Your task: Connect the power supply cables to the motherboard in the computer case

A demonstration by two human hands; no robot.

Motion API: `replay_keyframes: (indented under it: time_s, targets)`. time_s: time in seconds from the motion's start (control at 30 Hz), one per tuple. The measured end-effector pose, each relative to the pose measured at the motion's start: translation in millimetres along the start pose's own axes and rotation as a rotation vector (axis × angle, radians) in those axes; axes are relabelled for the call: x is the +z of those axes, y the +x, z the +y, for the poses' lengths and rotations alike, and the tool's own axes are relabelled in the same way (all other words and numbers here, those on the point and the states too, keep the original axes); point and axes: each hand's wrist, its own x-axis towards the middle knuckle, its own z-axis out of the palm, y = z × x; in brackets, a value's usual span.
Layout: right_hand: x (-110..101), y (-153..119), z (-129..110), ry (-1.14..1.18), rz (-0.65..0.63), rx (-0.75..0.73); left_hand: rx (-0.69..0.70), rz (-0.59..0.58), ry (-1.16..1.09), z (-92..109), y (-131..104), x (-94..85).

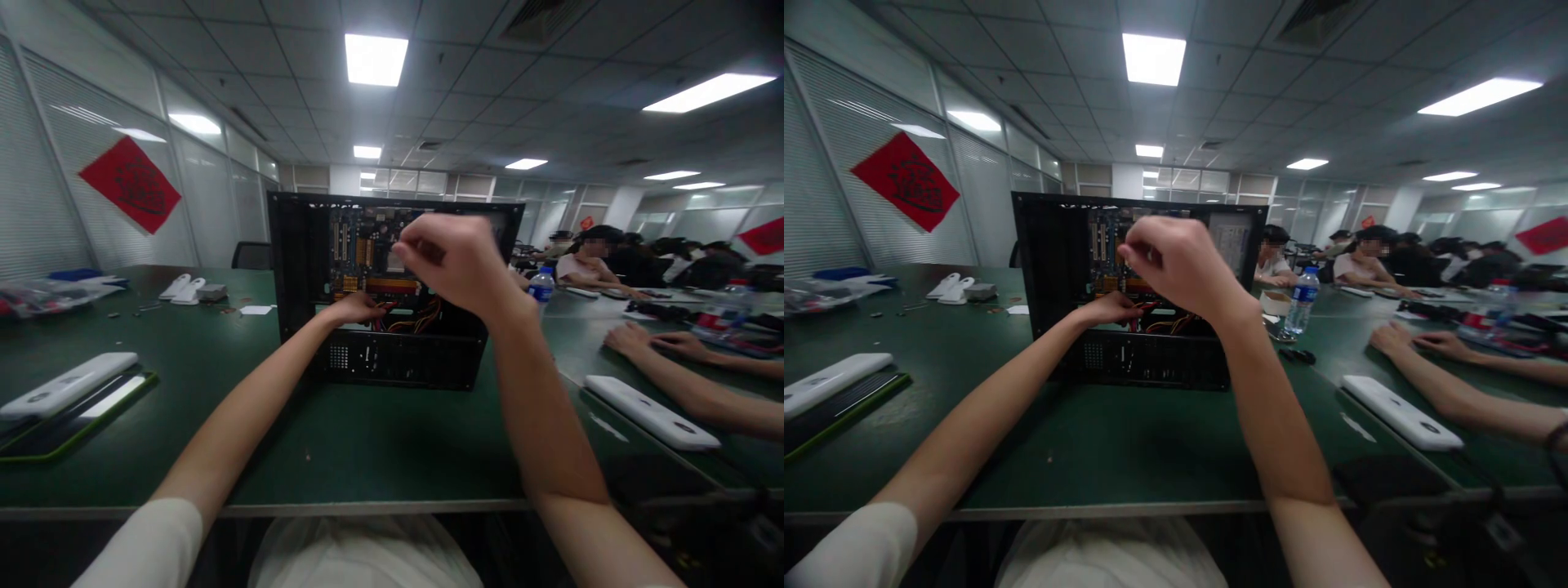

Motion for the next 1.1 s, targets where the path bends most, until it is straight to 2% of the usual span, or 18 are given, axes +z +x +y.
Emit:
replay_keyframes:
  time_s: [0.17, 0.23, 0.3, 0.47, 0.57, 0.63, 0.77, 1.1]
  targets:
    - [89.0, 7.7, 36.6, -0.120, -0.512, 0.074, 0.030, 0.017, -0.085, -3.5, 4.2, 2.6]
    - [116.1, 3.2, 48.7, -0.154, -0.582, 0.156, 0.034, 0.011, -0.067, -3.3, 5.4, 2.7]
    - [130.5, -3.7, 55.6, -0.178, -0.589, 0.202, 0.043, 0.007, -0.031, -2.1, 5.5, 2.4]
    - [135.6, -19.2, 63.0, -0.178, -0.575, 0.254, 0.032, 0.007, -0.018, 3.3, 2.0, 2.8]
    - [137.7, -24.4, 69.1, -0.204, -0.513, 0.256, -0.039, 0.050, -0.031, 7.4, 0.2, 3.8]
    - [140.7, -26.0, 72.6, -0.237, -0.517, 0.254, -0.099, 0.089, -0.006, 10.2, 0.1, 4.3]
    - [146.1, -26.2, 73.4, -0.278, -0.558, 0.255, -0.176, 0.103, 0.134, 13.8, 2.0, 6.8]
    - [141.7, -29.7, 67.0, -0.256, -0.551, 0.322, -0.162, 0.140, 0.456, 30.0, -0.1, 11.7]
